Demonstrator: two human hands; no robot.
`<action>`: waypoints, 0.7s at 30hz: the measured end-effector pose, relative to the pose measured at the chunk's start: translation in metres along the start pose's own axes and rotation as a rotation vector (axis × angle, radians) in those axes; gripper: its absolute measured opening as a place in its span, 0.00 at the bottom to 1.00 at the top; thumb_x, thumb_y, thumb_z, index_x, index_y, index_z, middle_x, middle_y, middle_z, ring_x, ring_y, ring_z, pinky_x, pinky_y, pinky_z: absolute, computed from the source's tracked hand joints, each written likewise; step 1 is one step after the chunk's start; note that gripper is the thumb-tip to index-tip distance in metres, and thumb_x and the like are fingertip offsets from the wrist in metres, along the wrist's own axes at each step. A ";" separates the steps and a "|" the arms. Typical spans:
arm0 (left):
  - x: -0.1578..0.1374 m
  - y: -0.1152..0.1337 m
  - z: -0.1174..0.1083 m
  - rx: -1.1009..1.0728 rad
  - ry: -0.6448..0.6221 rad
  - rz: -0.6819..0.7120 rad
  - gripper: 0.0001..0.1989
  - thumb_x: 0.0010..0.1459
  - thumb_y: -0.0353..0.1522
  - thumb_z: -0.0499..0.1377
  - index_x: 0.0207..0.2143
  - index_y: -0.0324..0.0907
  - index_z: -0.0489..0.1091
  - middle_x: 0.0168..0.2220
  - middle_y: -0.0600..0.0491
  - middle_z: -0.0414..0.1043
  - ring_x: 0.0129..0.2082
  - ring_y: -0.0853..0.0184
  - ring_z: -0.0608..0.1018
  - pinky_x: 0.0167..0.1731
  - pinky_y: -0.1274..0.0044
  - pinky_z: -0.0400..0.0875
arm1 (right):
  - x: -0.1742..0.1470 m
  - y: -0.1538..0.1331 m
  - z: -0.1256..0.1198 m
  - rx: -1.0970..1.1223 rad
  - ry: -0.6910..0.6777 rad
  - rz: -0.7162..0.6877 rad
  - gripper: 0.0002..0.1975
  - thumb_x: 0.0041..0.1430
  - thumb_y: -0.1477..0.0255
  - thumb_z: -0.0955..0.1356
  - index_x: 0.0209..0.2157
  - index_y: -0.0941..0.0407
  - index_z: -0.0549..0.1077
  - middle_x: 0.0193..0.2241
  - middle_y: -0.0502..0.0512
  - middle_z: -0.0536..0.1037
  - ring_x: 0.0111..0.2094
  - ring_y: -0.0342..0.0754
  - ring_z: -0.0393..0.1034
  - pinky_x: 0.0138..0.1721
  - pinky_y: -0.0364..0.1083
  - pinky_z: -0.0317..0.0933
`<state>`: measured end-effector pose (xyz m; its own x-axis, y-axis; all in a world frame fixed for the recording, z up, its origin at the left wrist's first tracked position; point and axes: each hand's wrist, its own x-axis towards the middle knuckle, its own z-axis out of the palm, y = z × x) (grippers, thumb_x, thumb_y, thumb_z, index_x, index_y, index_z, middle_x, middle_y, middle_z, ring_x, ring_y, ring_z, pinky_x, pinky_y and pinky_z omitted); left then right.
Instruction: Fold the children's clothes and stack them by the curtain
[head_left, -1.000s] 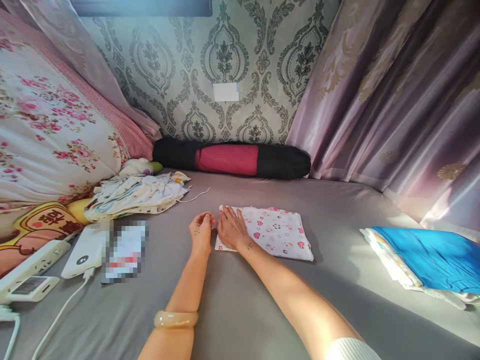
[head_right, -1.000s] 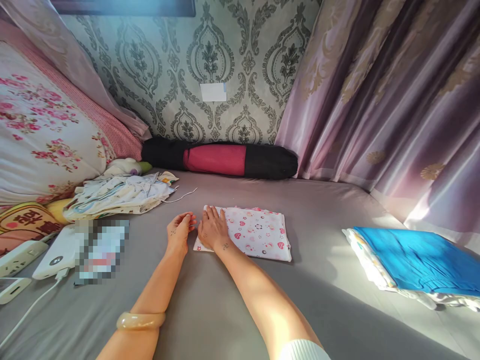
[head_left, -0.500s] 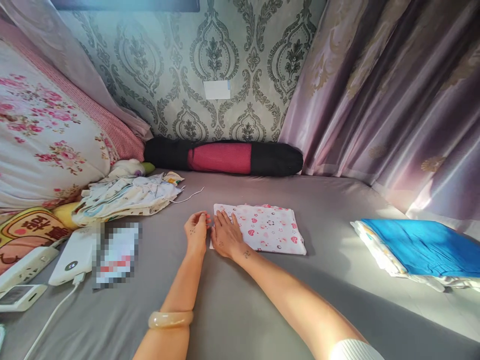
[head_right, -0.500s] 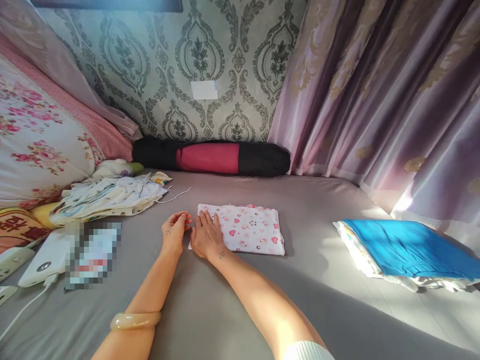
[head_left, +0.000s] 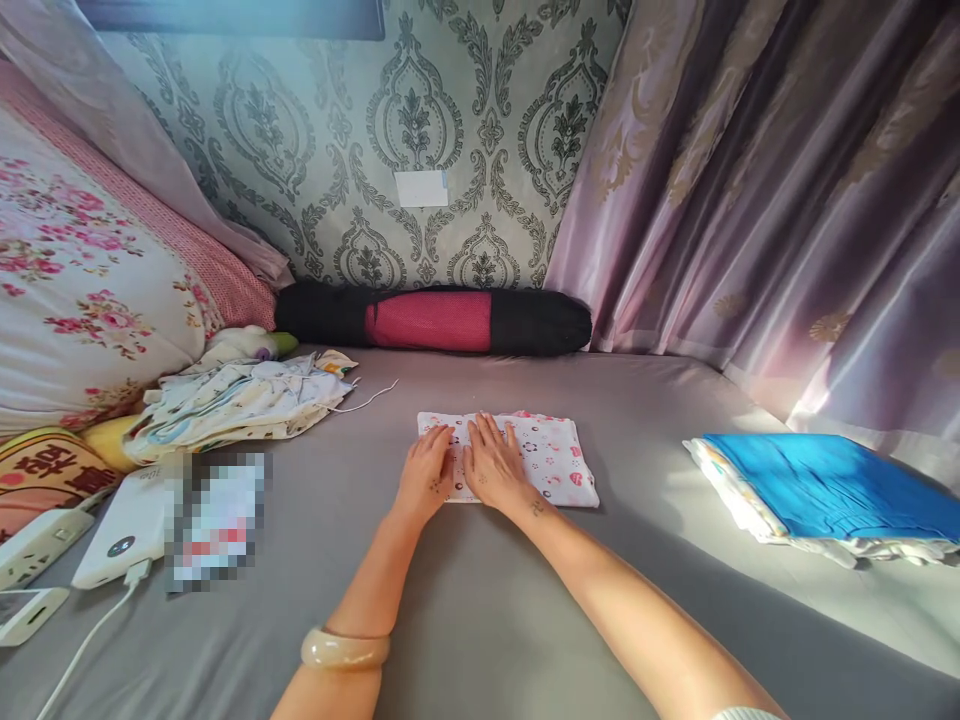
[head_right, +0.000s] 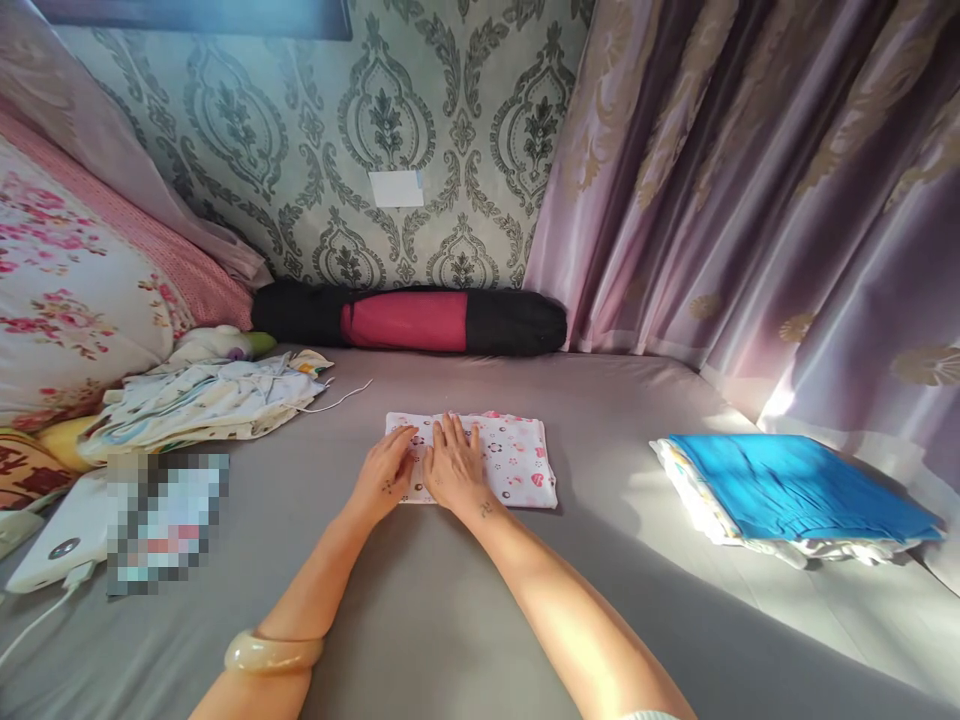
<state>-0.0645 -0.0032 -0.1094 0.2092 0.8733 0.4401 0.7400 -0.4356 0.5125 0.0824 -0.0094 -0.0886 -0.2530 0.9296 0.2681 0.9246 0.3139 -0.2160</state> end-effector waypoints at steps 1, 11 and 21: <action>-0.002 0.003 0.002 0.083 -0.059 0.027 0.22 0.59 0.28 0.47 0.56 0.39 0.63 0.58 0.43 0.65 0.60 0.57 0.65 0.58 0.61 0.58 | -0.002 0.005 0.000 -0.014 -0.008 0.009 0.27 0.65 0.68 0.53 0.62 0.64 0.57 0.65 0.63 0.54 0.66 0.54 0.42 0.64 0.59 0.35; -0.005 0.014 0.006 0.348 -0.261 0.003 0.23 0.65 0.32 0.41 0.60 0.40 0.60 0.63 0.44 0.57 0.64 0.57 0.58 0.61 0.60 0.51 | -0.008 0.014 0.006 -0.050 -0.038 0.053 0.27 0.65 0.67 0.53 0.63 0.61 0.57 0.65 0.60 0.53 0.66 0.54 0.43 0.63 0.59 0.35; -0.005 0.017 0.004 0.378 -0.297 -0.009 0.25 0.66 0.36 0.40 0.61 0.37 0.58 0.64 0.44 0.55 0.65 0.57 0.56 0.62 0.60 0.48 | -0.009 0.018 0.001 -0.012 -0.068 0.058 0.27 0.66 0.67 0.52 0.63 0.61 0.56 0.65 0.60 0.52 0.66 0.54 0.42 0.63 0.59 0.36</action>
<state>-0.0503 -0.0144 -0.1060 0.3346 0.9251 0.1793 0.9116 -0.3660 0.1872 0.1010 -0.0119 -0.0959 -0.2169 0.9573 0.1913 0.9416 0.2569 -0.2179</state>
